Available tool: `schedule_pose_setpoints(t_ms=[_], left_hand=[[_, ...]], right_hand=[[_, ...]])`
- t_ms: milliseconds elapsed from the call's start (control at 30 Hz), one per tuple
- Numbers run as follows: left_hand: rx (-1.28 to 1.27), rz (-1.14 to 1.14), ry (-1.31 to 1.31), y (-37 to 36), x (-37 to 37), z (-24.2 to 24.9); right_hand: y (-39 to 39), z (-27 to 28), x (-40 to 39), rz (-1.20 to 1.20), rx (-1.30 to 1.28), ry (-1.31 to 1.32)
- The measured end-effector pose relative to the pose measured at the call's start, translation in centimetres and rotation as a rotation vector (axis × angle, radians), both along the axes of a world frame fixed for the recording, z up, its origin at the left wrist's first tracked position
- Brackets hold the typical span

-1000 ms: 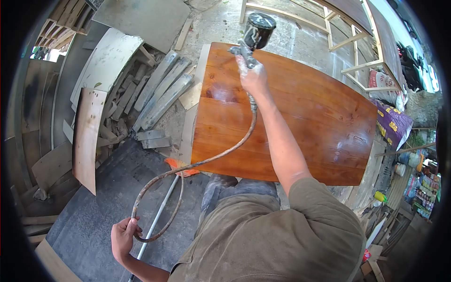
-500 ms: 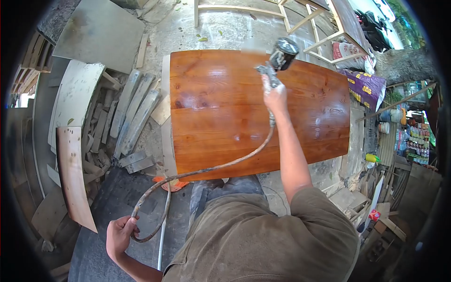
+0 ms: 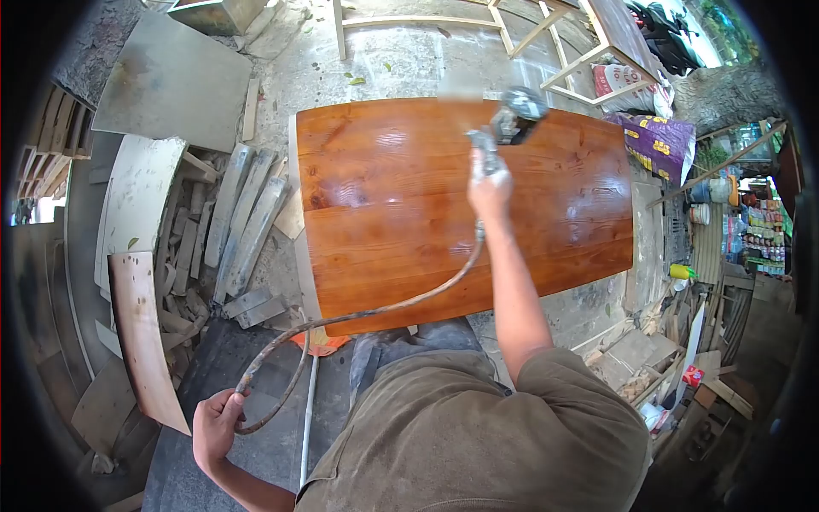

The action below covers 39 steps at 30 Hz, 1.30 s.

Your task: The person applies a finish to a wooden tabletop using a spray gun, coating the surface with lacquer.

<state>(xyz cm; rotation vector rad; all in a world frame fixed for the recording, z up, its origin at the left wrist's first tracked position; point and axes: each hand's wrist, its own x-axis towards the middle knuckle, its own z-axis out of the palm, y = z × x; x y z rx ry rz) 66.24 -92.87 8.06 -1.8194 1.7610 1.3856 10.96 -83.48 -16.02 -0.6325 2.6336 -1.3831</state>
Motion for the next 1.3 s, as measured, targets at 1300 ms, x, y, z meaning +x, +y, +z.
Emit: schedule_pose_setpoints(t_ms=[1300], left_hand=[[-0.180,0.171,-0.268,17.1,-11.3,5.9]], right_hand=[[9.5,1.5,0.1,0.437,-0.333,-0.407]])
